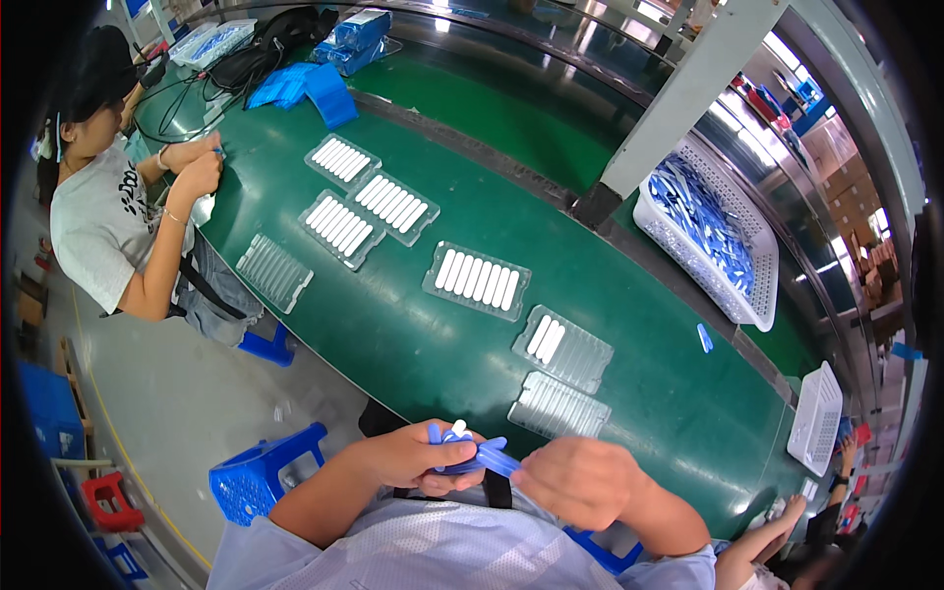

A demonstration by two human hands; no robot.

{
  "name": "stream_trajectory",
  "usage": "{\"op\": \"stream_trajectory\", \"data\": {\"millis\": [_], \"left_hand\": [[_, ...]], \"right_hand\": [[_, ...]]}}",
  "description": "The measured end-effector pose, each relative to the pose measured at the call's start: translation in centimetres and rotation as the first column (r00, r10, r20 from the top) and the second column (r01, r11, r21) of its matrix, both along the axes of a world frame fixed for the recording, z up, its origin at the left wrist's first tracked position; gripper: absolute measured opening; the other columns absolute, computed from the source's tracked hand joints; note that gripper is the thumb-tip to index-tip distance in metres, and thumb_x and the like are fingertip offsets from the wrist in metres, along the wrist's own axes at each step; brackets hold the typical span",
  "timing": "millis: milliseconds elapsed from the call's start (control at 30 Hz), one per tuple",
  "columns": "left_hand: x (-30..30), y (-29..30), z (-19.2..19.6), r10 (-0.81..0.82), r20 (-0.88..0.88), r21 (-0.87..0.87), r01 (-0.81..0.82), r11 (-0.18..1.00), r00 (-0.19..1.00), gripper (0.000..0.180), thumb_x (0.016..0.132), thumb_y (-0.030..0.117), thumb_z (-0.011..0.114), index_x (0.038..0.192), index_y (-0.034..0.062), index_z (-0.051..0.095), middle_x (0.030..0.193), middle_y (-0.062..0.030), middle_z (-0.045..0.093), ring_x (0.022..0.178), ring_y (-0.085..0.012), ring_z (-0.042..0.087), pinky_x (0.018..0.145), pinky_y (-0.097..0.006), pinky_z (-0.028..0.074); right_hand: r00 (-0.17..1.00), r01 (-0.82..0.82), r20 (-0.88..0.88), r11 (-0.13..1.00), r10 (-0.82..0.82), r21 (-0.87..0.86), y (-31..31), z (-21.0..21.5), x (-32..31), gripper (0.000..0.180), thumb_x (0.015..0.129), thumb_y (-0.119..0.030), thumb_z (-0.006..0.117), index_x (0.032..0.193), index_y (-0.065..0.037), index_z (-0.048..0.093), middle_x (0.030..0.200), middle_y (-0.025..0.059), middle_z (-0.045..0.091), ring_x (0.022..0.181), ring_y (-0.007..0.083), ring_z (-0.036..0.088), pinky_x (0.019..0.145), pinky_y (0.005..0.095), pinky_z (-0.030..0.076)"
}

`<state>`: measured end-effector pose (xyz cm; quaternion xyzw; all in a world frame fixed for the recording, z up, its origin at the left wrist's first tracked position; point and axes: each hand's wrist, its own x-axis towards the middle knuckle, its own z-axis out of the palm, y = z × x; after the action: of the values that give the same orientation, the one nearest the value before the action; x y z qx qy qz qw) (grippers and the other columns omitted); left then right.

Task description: The person separates small components by hand, places them one by one into the slots of plastic trays, and slides the filled trays along the workbench.

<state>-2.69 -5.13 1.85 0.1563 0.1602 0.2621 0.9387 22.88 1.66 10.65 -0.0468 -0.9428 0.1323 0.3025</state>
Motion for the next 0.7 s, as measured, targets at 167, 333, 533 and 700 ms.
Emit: {"op": "stream_trajectory", "data": {"millis": [167,333,533,700], "left_hand": [[0.1,0.1,0.2,-0.028,-0.036,0.032,0.029,0.999,0.999,0.044,0.105,0.041,0.053,0.109,-0.0026,0.059,0.08,-0.0034,0.054,0.049,-0.0035,0.029,0.044,-0.023,0.024],[0.2,0.2,0.6,0.003,-0.009,-0.021,-0.003,1.0,1.0,0.033,0.108,0.033,0.051,0.113,0.0017,0.06,0.084,-0.0034,0.056,0.051,-0.0019,0.033,0.044,-0.021,0.023],[0.9,0.8,1.8,-0.018,-0.313,0.071,0.042,0.997,0.95,0.03,0.107,0.028,0.053,0.103,-0.0012,0.059,0.077,-0.0032,0.056,0.051,-0.0034,0.034,0.046,-0.023,0.026],[1.9,-0.1,2.0,0.136,-0.404,0.3,-0.009,0.954,0.905,0.024,0.108,0.023,0.05,0.101,0.0003,0.057,0.078,-0.0016,0.055,0.055,-0.0028,0.039,0.048,-0.022,0.029]], "right_hand": [[1.0,0.01,-0.014,0.98,-0.007,0.2,-0.9,-2.3,0.6,0.022,0.078,-0.005,0.07,0.099,0.002,0.073,0.095,0.0096,0.068,0.083,0.0232,0.069,0.078,0.0312,0.059],[0.999,-0.044,-0.001,0.978,0.045,0.204,-0.5,-2.7,1.0,0.021,0.08,-0.005,0.069,0.099,0.003,0.073,0.095,0.0102,0.068,0.086,0.0231,0.07,0.083,0.0317,0.059],[0.996,-0.093,0.019,0.963,0.091,0.253,-0.3,-2.7,1.5,0.02,0.083,-0.007,0.068,0.098,0.006,0.071,0.098,0.0122,0.068,0.088,0.0239,0.069,0.086,0.0343,0.06],[0.995,0.08,-0.06,0.996,-0.078,0.03,-0.1,-2.9,2.2,0.022,0.082,-0.005,0.068,0.102,0.003,0.071,0.105,0.0137,0.067,0.094,0.027,0.069,0.086,0.0363,0.059]]}}
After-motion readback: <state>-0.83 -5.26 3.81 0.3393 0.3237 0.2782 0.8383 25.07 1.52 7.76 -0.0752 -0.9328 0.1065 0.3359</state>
